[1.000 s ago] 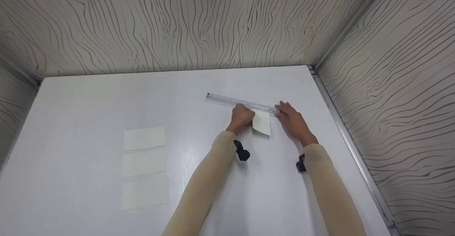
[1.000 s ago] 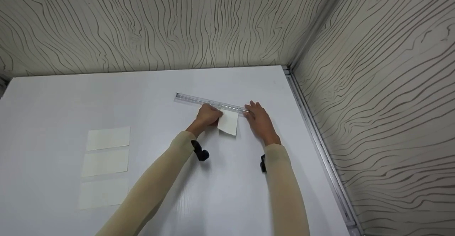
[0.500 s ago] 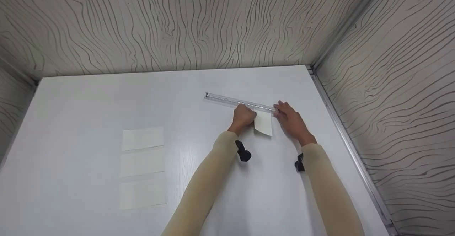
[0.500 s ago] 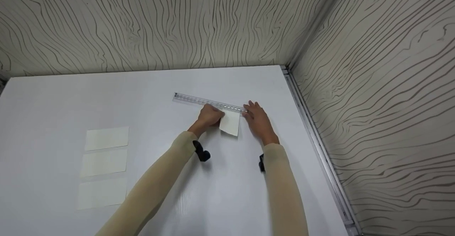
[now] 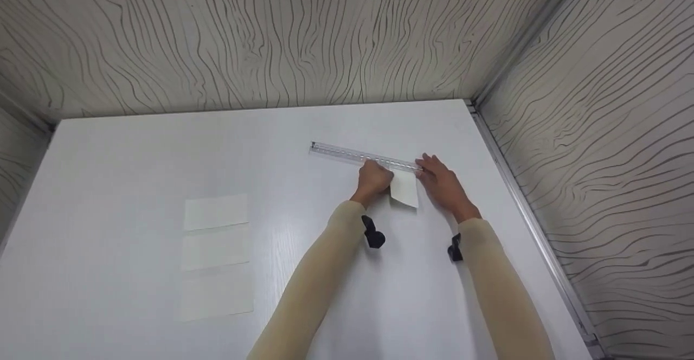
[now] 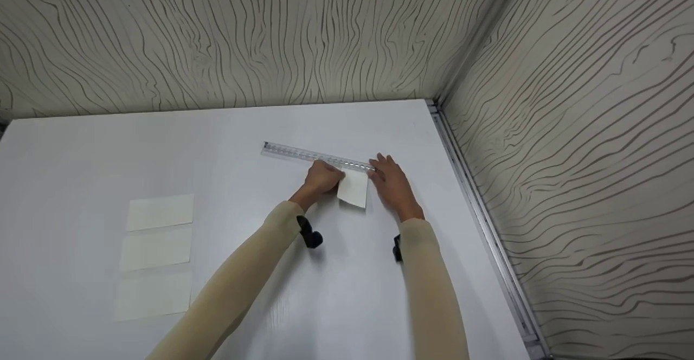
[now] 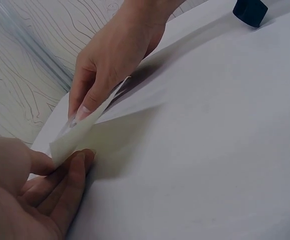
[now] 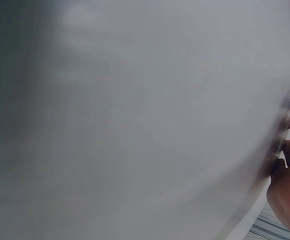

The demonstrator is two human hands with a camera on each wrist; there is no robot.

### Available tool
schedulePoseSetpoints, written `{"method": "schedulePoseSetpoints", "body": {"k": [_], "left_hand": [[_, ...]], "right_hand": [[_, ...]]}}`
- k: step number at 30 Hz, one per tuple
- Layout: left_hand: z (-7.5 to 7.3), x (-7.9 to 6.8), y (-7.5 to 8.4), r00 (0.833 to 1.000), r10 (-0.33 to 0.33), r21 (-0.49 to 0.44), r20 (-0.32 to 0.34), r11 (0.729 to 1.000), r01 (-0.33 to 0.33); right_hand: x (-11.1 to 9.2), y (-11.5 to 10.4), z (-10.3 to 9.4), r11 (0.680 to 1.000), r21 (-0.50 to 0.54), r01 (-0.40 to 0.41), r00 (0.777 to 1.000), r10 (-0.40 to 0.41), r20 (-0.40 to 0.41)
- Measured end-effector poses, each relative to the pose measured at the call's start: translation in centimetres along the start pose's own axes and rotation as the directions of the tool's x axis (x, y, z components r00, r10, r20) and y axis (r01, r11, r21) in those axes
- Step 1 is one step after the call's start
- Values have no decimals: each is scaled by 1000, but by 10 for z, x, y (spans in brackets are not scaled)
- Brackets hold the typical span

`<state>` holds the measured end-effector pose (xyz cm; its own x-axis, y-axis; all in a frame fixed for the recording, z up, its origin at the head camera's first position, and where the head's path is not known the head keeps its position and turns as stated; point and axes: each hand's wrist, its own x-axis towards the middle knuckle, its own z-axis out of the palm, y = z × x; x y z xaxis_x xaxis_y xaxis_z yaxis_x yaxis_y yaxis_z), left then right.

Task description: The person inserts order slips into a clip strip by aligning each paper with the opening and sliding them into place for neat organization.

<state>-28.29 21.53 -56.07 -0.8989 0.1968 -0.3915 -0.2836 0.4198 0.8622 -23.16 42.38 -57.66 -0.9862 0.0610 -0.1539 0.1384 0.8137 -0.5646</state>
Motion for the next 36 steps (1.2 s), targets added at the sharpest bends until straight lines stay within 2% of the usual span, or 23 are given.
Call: {"method": "schedulePoseSetpoints", "body": {"k": [11, 19, 36], "left_hand": [[6, 0, -2, 998, 59, 17, -25, 998, -59], [10, -3, 2, 1000, 18, 32, -18, 999, -18], [10, -2, 1, 999, 33, 14, -5, 999, -33]], "right_hand": [[0, 0, 1, 1000, -3, 28, 1000, -28, -15], [1, -1, 2, 1000, 24, -2, 1000, 2, -16], [1, -1, 2, 1000, 25, 4, 1000, -4, -22]]}}
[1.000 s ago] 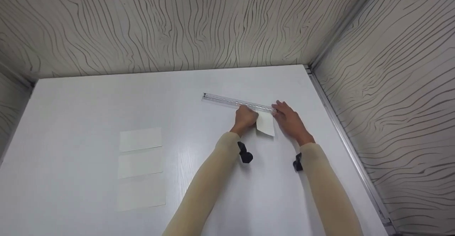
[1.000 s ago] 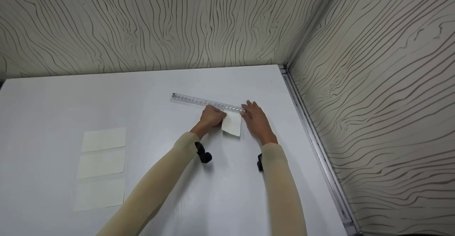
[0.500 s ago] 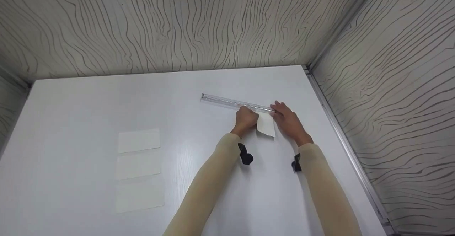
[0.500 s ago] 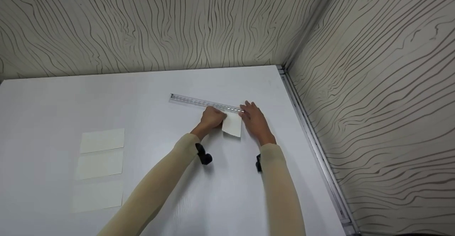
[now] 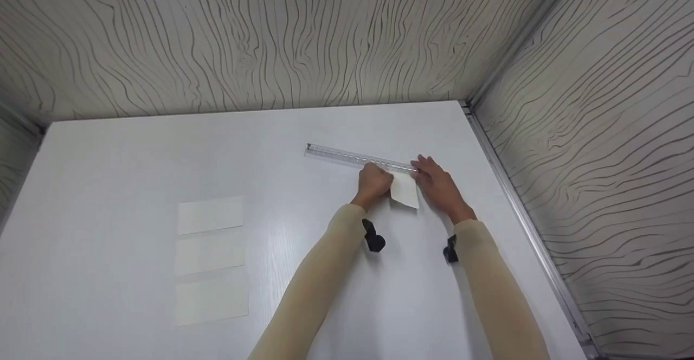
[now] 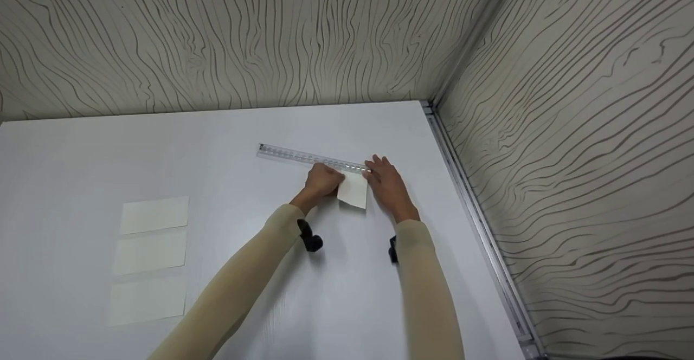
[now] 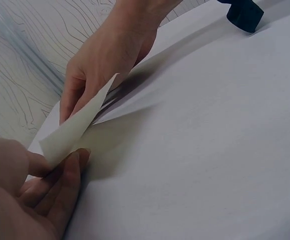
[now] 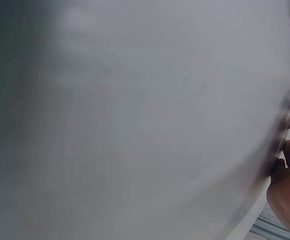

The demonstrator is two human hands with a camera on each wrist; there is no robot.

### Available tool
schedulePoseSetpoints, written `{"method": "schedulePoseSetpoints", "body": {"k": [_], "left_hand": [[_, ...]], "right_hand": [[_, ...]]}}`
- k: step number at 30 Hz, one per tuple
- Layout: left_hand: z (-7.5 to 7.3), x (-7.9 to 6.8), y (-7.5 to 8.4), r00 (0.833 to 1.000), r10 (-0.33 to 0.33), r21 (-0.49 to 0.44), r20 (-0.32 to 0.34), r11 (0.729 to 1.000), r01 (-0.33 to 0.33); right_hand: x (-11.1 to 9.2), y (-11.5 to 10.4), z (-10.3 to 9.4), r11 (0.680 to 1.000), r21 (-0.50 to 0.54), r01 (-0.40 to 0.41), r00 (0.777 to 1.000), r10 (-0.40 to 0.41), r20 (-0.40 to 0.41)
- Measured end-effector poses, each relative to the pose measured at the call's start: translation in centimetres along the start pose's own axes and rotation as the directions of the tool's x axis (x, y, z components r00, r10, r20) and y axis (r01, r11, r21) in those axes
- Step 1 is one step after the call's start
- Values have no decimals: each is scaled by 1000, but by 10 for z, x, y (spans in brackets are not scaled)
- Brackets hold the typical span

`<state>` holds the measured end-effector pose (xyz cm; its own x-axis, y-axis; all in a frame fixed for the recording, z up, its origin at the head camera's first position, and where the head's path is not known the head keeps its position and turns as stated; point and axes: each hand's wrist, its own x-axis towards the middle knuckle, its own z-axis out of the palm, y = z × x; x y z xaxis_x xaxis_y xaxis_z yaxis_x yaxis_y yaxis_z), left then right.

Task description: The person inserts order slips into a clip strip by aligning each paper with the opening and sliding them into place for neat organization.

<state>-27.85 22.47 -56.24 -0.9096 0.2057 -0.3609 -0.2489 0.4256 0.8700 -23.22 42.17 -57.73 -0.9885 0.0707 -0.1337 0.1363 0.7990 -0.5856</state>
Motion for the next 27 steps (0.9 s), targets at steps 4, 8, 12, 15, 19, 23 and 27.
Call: {"method": "schedulePoseSetpoints", "body": {"k": [4, 8, 12, 15, 19, 23, 27], "left_hand": [[1, 1, -1, 1000, -9, -9, 9, 1000, 9], [1, 2, -2, 1000, 11, 13, 5, 1000, -11], [0, 3, -3, 999, 50, 45, -6, 998, -49], [0, 3, -4, 998, 59, 50, -17, 997, -58], [0, 3, -5, 998, 53, 39, -20, 998, -52], [1, 3, -5, 999, 40, 22, -18, 999, -40], [1, 4, -5, 999, 37, 8, -17, 999, -37]], "right_hand": [[-1, 0, 1, 1000, -3, 1, 1000, -1, -1], [-1, 2, 0, 1000, -1, 19, 1000, -19, 4], [1, 3, -1, 1000, -4, 29, 1000, -29, 7], [2, 3, 0, 1000, -12, 22, 1000, -22, 8], [1, 4, 0, 999, -23, 23, 1000, -23, 6], [2, 5, 0, 999, -28, 36, 999, -35, 7], [2, 5, 0, 999, -29, 23, 1000, -23, 13]]}}
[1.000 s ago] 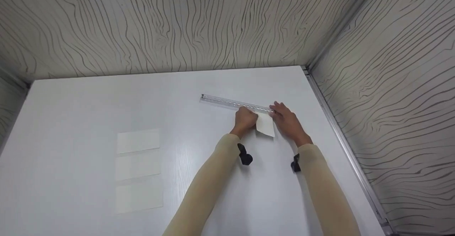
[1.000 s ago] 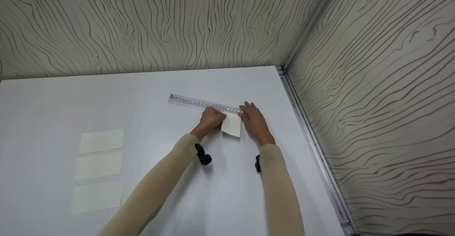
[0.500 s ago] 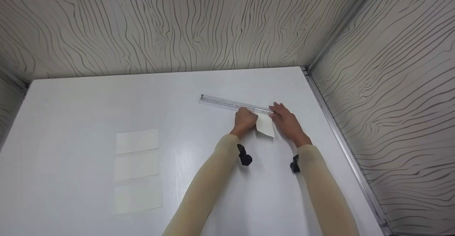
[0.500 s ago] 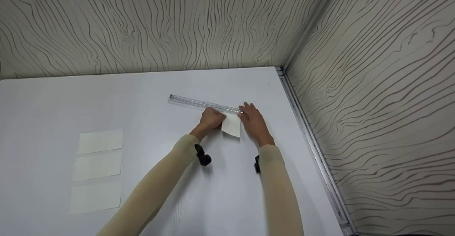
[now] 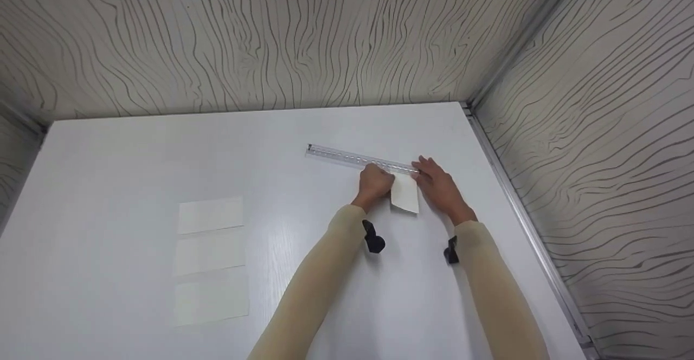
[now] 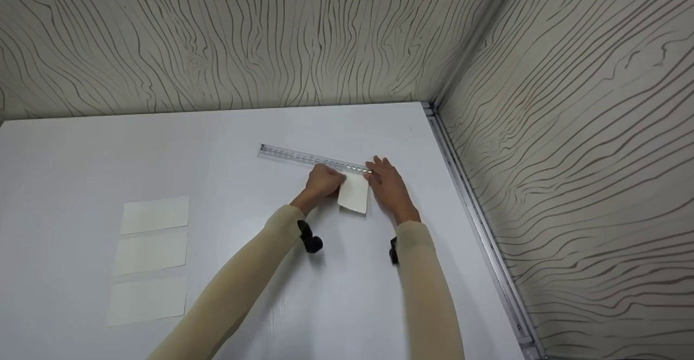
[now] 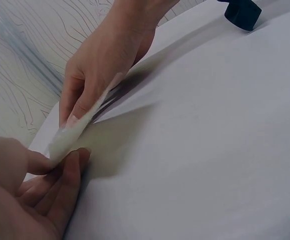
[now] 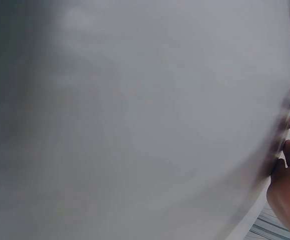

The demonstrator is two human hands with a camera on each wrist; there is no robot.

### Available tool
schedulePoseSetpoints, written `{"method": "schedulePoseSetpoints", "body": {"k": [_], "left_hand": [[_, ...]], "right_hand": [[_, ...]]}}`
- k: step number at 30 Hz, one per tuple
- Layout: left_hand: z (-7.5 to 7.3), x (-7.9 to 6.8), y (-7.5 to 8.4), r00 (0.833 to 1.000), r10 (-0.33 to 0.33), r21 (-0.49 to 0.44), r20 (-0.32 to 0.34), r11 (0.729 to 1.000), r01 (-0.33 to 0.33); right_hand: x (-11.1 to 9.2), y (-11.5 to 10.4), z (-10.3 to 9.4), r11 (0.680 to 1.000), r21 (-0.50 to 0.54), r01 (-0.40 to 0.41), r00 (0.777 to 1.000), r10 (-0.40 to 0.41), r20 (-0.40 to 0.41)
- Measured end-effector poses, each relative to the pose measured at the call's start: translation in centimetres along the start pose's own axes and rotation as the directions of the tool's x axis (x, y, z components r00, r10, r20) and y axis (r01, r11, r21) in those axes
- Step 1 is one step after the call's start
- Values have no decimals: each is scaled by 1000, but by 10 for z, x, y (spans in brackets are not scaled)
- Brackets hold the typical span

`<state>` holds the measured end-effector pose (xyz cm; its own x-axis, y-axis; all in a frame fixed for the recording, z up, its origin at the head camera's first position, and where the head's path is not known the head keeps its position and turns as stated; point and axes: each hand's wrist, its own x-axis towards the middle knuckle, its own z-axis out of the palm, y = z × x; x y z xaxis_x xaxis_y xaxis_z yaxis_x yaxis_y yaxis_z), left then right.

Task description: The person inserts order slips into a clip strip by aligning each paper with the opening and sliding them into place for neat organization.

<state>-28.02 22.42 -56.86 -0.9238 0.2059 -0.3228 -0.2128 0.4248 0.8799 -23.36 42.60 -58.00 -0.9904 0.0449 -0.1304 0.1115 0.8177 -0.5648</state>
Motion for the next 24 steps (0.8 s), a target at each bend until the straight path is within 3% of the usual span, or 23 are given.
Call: {"method": "schedulePoseSetpoints", "body": {"k": [6, 15, 24], "left_hand": [[-2, 0, 0, 1000, 11, 0, -5, 1000, -11], [-11, -5, 4, 1000, -3, 93, -3, 996, 3], [-23, -20, 7, 1000, -3, 23, 1, 1000, 3]], "right_hand": [[0, -1, 1, 1000, 1, -29, 1000, 29, -6], [-2, -3, 1, 999, 20, -40, 999, 39, 7], [-1, -5, 0, 998, 15, -54, 998, 54, 11]]}}
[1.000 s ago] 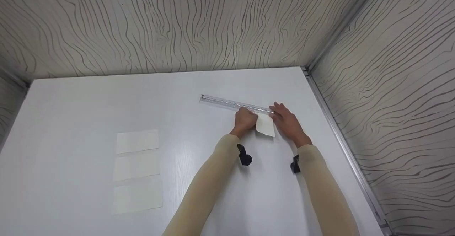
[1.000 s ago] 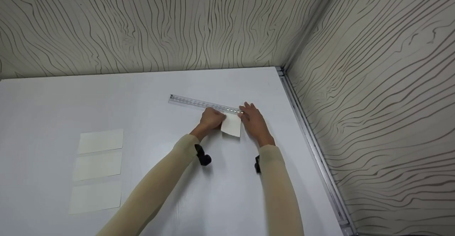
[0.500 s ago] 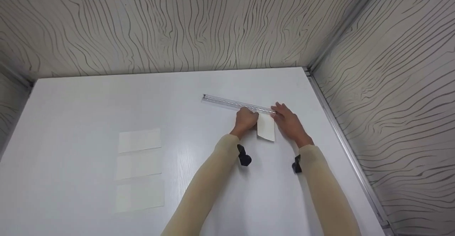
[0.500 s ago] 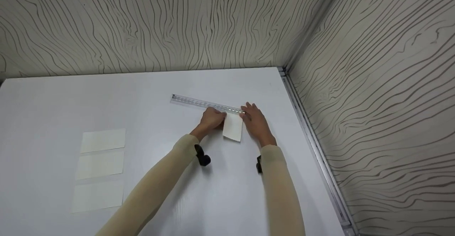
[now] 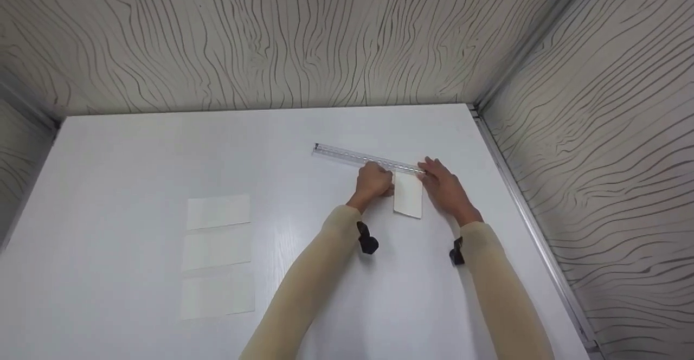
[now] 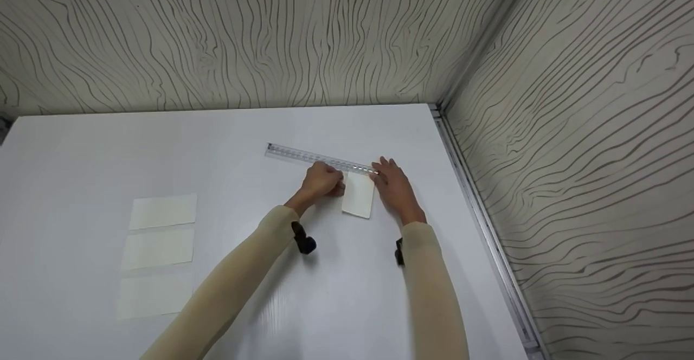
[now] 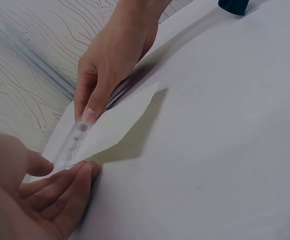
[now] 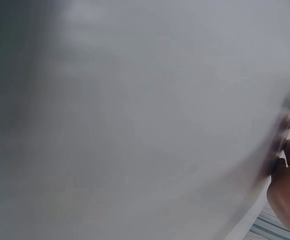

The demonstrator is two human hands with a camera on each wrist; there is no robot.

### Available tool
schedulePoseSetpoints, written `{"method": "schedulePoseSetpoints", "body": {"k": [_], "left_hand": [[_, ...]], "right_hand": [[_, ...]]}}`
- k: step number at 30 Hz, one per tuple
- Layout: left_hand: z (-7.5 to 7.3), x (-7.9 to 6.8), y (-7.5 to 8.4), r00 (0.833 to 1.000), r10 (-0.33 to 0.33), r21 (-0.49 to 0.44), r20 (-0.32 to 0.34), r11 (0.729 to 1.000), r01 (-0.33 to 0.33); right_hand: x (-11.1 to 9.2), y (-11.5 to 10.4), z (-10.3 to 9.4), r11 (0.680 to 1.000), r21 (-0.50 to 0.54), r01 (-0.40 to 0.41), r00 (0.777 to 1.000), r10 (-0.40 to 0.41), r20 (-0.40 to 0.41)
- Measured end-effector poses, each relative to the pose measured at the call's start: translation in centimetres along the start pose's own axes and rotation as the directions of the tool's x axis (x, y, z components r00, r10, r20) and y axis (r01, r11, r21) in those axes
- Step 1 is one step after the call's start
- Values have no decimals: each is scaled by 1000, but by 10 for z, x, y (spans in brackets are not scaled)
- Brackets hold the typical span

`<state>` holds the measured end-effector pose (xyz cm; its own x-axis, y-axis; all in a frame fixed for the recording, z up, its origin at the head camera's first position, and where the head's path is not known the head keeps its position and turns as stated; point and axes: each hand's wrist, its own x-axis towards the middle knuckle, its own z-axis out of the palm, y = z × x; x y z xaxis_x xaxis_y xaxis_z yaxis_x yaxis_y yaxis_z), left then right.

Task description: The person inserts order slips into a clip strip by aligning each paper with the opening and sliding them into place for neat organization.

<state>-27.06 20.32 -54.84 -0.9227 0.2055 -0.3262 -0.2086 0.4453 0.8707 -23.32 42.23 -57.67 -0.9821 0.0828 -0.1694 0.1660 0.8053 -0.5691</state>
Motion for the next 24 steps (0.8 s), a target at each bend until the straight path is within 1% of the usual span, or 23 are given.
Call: {"method": "schedulePoseSetpoints", "body": {"k": [6, 10, 14, 17, 20, 24], "left_hand": [[-6, -3, -2, 999, 29, 14, 16, 999, -29], [-14, -4, -1, 999, 54, 44, 9, 998, -54], [-23, -8, 1, 998, 65, 36, 13, 997, -65], [-31, -9, 2, 996, 82, 12, 29, 997, -82], [-39, -11, 4, 994, 99, 16, 44, 995, -100], [-52, -15, 6, 994, 87, 31, 61, 995, -89]], "right_hand": [[0, 2, 1, 1000, 4, 8, 1000, -8, -9], [0, 1, 1, 1000, 8, 10, 1000, -9, -9], [1, 1, 2, 1000, 5, -3, 1000, 3, -3], [2, 1, 2, 1000, 5, -12, 1000, 12, -1], [3, 2, 2, 1000, 7, -11, 1000, 11, -3], [4, 3, 3, 1000, 5, -11, 1000, 11, -4]]}}
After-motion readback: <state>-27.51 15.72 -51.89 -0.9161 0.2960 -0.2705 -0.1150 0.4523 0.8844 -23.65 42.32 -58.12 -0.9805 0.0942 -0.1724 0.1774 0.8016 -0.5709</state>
